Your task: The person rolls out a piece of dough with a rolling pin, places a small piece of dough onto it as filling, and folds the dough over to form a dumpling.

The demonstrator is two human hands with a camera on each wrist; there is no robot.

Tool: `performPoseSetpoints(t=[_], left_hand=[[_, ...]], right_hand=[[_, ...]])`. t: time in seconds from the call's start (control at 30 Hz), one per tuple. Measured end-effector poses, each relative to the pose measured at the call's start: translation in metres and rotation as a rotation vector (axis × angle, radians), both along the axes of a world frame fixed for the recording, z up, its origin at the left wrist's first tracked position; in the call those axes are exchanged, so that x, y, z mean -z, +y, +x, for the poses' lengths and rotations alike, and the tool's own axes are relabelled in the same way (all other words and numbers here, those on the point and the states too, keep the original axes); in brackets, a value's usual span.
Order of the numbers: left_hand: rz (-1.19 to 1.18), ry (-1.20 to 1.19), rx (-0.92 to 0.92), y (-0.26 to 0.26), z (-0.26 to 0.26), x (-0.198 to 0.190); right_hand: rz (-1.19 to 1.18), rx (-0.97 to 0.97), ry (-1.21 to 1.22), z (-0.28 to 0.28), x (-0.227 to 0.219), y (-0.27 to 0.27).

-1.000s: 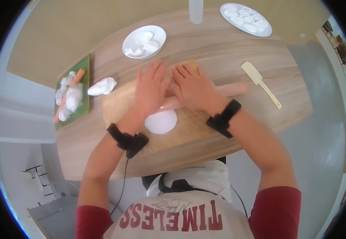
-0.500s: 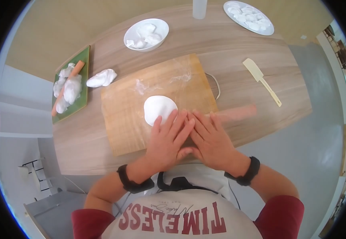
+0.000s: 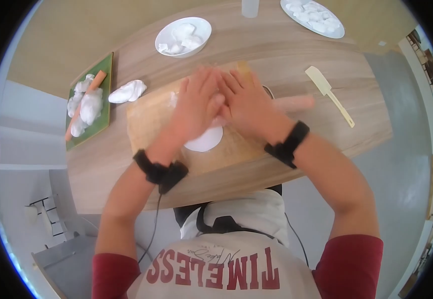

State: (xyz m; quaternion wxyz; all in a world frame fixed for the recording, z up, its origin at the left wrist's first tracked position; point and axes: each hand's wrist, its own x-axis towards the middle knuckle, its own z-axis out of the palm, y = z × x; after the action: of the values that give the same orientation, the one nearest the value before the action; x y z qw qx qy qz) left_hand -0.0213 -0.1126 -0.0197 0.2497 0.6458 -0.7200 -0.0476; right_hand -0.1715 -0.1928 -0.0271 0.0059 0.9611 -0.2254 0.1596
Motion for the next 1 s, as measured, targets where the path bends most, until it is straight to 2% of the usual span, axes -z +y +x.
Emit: performPoseSetpoints(t=[0.1,0.27,0.33,0.37,0.43,0.5,0.53,0.63,0.67,0.7,0.73,0.8,0.93,1.0], left_hand=[[0.038,0.008,0.061,0.034,-0.021,-0.009],[0.078,0.081,0.147,0.1,-0.057,-0.006],[0.081,0.308,0.191,0.11,-0.055,-0.005],[0.081,0.306,0.194,0.109,-0.048,-0.006],[-0.098,0.301,0.039,0.092,-0.02,-0.01],[0.046,0.14,-0.098,0.074,0.007,-0.016],[0.039,0.136,-0.101,0.069,0.017,-0.014],[0.088,0.022,-0.081,0.057,0.031,-0.004],[0.068,0.038,0.007,0.054,0.032,-0.002],[0.05,0.055,0.096,0.051,0.033,0.0],[0.048,0.056,0.098,0.048,0.034,-0.002],[0.164,0.062,0.088,0.04,0.035,-0.009],[0.117,-0.056,0.081,0.026,0.041,-0.018],[0.282,-0.038,0.157,0.014,0.044,-0.022]], right_hand=[[0.046,-0.063,0.078,-0.026,-0.014,0.034],[0.155,-0.089,0.007,-0.067,-0.014,0.097],[0.205,-0.051,-0.055,-0.071,-0.019,0.107],[0.205,-0.048,-0.057,-0.07,-0.019,0.105],[0.215,-0.094,-0.162,-0.06,-0.02,0.091],[0.209,-0.143,-0.199,-0.057,-0.015,0.081],[0.202,-0.185,-0.226,-0.059,-0.014,0.078],[0.17,-0.204,-0.227,-0.069,-0.029,0.074],[0.164,-0.203,-0.227,-0.075,-0.031,0.07],[0.187,-0.119,-0.263,-0.083,-0.031,0.067],[0.212,-0.035,-0.298,-0.09,-0.031,0.063],[0.212,-0.006,-0.338,-0.101,-0.033,0.058],[0.214,0.028,-0.406,-0.106,-0.039,0.051],[0.225,0.039,-0.407,-0.105,-0.039,0.05]])
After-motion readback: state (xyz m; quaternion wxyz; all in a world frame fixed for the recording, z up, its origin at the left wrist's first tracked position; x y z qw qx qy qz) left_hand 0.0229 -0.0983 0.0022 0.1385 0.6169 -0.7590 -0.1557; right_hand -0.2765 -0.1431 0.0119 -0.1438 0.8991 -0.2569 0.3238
